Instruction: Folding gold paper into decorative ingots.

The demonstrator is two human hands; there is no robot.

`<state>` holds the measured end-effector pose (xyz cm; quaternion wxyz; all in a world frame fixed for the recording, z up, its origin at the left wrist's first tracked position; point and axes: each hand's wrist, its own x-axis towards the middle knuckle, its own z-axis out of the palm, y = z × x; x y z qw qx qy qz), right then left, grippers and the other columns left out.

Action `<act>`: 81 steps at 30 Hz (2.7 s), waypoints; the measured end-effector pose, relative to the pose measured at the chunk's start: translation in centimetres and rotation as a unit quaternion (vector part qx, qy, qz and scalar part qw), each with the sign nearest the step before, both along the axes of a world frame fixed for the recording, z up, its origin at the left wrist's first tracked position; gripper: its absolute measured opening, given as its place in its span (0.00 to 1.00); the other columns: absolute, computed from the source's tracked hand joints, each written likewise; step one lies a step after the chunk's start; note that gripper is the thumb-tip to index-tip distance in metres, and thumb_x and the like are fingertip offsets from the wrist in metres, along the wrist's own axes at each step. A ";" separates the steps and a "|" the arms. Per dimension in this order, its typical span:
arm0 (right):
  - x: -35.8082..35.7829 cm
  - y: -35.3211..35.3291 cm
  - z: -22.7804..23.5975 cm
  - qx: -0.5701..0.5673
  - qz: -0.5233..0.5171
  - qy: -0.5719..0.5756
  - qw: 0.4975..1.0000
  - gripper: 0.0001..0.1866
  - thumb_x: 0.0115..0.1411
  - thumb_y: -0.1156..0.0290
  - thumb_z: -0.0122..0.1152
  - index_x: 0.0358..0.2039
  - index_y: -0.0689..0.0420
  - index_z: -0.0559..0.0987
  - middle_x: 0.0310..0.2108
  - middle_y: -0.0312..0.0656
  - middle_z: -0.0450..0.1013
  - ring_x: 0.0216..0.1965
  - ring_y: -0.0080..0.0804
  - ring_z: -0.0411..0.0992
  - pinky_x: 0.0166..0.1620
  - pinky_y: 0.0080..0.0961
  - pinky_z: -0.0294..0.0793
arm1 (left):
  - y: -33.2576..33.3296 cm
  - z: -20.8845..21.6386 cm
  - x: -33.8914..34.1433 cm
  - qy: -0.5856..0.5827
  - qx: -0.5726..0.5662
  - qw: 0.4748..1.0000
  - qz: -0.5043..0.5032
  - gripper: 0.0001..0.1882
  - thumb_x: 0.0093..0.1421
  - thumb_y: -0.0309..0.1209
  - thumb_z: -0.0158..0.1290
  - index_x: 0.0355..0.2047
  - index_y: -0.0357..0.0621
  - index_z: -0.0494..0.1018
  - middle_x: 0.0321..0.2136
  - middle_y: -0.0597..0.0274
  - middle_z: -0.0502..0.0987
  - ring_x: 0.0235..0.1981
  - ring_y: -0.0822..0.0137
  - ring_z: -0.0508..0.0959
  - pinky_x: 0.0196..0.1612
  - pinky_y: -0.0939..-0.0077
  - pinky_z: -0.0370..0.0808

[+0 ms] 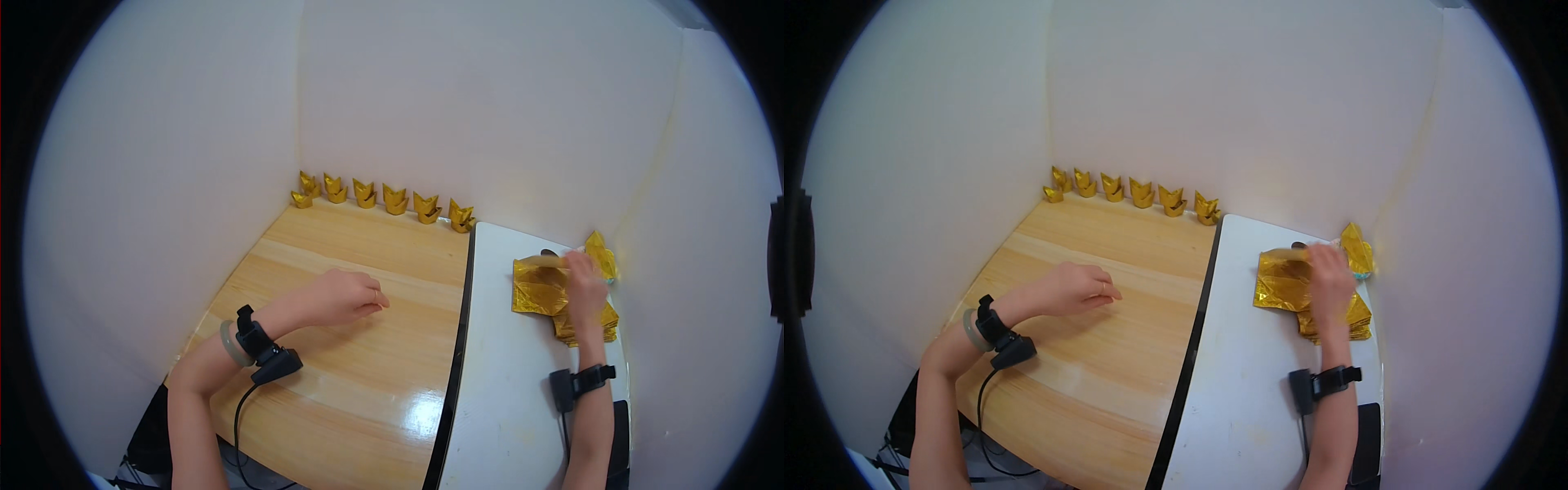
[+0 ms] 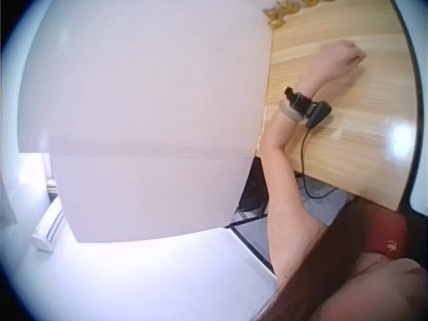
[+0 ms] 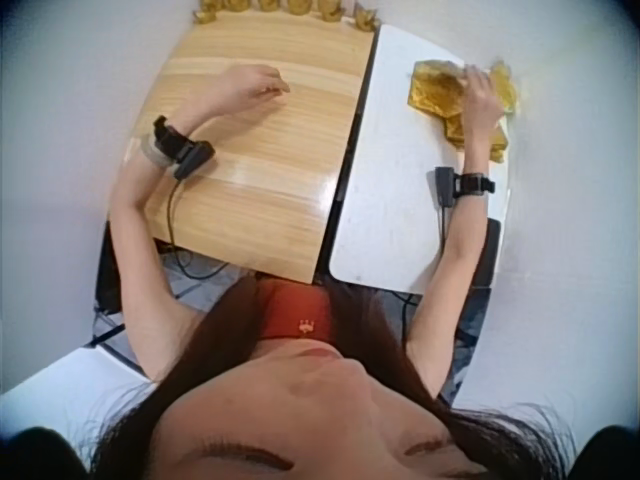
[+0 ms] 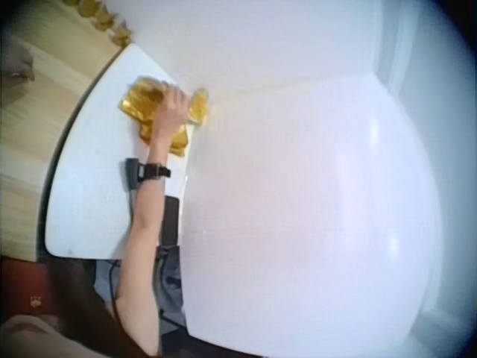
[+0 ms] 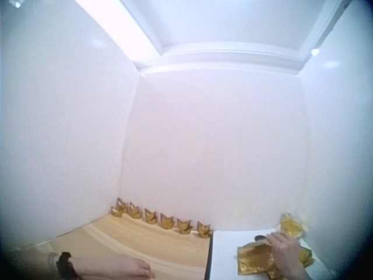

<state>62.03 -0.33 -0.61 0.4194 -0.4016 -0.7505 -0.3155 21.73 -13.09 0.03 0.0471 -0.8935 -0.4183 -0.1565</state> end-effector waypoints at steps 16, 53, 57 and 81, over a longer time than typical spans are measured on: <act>2.8 -0.5 0.6 -0.294 0.056 0.009 0.954 0.22 0.53 0.64 0.61 0.47 0.57 0.73 0.46 0.48 0.71 0.48 0.44 0.68 0.50 0.32 0.68 | -0.3 0.2 0.2 0.013 -0.113 0.993 0.020 0.09 0.55 0.34 0.53 0.37 0.47 0.74 0.37 0.60 0.73 0.41 0.60 0.73 0.40 0.67 0.72; 5.0 -9.7 3.6 -0.366 -0.047 -0.143 0.918 0.11 0.49 0.71 0.59 0.35 0.54 0.79 0.31 0.42 0.76 0.32 0.39 0.75 0.33 0.31 0.73 | 0.1 0.0 0.8 -0.031 -0.154 0.987 -0.038 0.20 0.56 0.34 0.53 0.48 0.40 0.67 0.51 0.53 0.66 0.53 0.54 0.64 0.55 0.65 0.64; -0.7 -11.2 6.0 -0.240 0.110 -0.108 0.959 0.12 0.50 0.73 0.57 0.37 0.55 0.78 0.35 0.42 0.76 0.36 0.38 0.75 0.38 0.30 0.75 | -0.3 0.7 1.5 -0.026 -0.147 0.989 -0.023 0.22 0.56 0.32 0.52 0.50 0.39 0.65 0.52 0.51 0.65 0.54 0.53 0.64 0.56 0.65 0.63; -12.9 -9.1 -1.4 -0.429 0.287 -0.271 0.812 0.44 0.51 0.42 0.56 0.58 0.64 0.59 0.60 0.51 0.55 0.62 0.41 0.53 0.62 0.39 0.52 | -0.3 -3.1 -1.2 -0.013 -0.286 0.958 -0.027 0.48 0.54 0.53 0.52 0.64 0.39 0.43 0.65 0.51 0.46 0.67 0.60 0.41 0.64 0.51 0.39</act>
